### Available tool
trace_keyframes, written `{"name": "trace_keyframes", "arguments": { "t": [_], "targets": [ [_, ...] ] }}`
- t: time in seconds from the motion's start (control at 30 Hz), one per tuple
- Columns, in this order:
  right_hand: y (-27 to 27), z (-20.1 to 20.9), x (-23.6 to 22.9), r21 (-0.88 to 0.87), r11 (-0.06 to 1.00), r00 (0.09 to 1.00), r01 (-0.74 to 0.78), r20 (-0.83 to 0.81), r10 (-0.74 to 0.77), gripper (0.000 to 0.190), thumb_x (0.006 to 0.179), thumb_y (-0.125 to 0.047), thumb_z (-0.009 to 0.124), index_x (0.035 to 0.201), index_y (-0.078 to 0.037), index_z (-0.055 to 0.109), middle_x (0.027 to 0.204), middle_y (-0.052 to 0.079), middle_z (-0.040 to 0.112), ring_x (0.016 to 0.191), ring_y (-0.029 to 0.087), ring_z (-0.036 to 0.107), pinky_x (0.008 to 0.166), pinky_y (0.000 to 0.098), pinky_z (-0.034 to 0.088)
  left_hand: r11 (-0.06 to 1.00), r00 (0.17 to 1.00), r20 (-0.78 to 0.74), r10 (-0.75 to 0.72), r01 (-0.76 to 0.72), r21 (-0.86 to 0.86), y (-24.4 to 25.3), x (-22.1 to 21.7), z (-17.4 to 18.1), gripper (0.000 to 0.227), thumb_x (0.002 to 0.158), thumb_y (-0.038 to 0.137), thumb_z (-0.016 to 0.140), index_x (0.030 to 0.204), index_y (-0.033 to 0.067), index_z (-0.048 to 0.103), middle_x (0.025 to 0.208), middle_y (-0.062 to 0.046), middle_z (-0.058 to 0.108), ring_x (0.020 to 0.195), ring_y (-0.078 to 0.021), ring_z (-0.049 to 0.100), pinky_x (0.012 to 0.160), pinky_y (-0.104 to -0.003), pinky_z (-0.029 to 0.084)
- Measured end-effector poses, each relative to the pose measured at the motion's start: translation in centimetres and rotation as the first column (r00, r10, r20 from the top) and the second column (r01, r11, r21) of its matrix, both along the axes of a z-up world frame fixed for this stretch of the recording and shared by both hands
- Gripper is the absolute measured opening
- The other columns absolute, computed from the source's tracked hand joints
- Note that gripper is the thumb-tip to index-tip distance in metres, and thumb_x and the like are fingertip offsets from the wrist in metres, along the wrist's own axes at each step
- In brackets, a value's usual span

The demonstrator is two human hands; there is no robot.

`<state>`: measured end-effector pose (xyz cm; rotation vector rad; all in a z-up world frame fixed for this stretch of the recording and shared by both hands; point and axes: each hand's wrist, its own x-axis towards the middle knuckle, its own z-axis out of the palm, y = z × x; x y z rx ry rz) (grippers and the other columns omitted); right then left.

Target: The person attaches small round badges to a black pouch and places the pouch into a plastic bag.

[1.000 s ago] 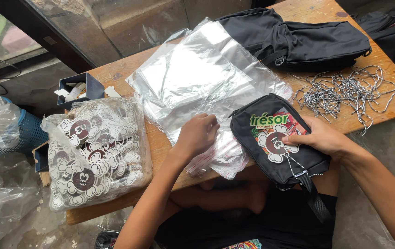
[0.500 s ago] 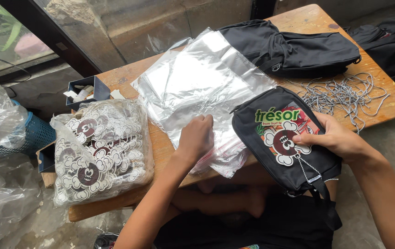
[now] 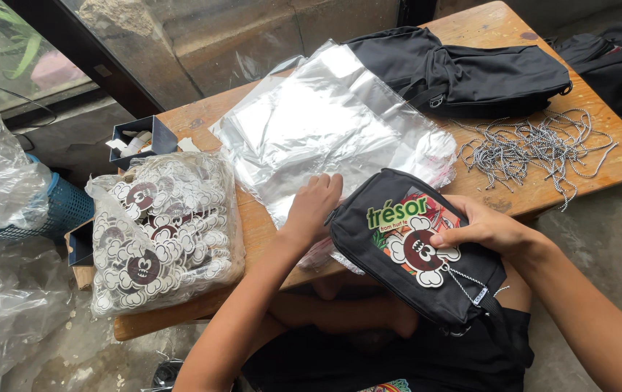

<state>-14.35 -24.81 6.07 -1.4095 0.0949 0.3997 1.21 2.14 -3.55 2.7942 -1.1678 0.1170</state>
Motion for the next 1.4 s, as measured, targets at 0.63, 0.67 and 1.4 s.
{"name": "trace_keyframes", "arguments": {
  "t": [0.63, 0.67, 1.4],
  "targets": [
    [1.2, -1.0, 2.8, 0.044, 0.992, 0.981, -0.120, -0.150, 0.126, 0.032, 0.072, 0.002, 0.082, 0.101, 0.009, 0.071, 0.059, 0.017, 0.069, 0.044, 0.024, 0.069, 0.038, 0.0325, 0.057, 0.802, 0.921, -0.389, -0.007, -0.227, -0.552, 0.8, -1.0, 6.2, 0.028, 0.090, 0.034, 0.075, 0.088, 0.0109, 0.059, 0.074, -0.009, 0.066, 0.075, -0.0291, 0.068, 0.072, -0.041, 0.054],
    [1.0, -1.3, 2.9, 0.041, 0.995, 0.982, -0.089, -0.164, 0.094, 0.031, 0.072, 0.004, 0.081, 0.100, 0.009, 0.070, 0.059, 0.018, 0.068, 0.045, 0.026, 0.069, 0.038, 0.0339, 0.057, 0.808, 0.953, -0.301, -0.023, -0.159, -0.567, 1.1, -1.1, 6.2, 0.026, 0.092, 0.032, 0.073, 0.090, 0.0119, 0.057, 0.075, -0.008, 0.064, 0.075, -0.0286, 0.068, 0.070, -0.041, 0.055],
    [1.4, -0.2, 5.2, -0.004, 1.000, 0.995, 0.009, -0.102, -0.009, 0.030, 0.076, 0.005, 0.080, 0.103, 0.006, 0.067, 0.068, 0.023, 0.071, 0.054, 0.031, 0.073, 0.045, 0.0387, 0.060, 0.730, 0.922, -0.223, 0.315, -0.386, -0.564, 3.3, -4.1, 10.9, 0.011, 0.100, 0.015, 0.054, 0.102, 0.0050, 0.049, 0.067, -0.016, 0.063, 0.067, -0.0404, 0.070, 0.063, -0.051, 0.056]
  ]
}}
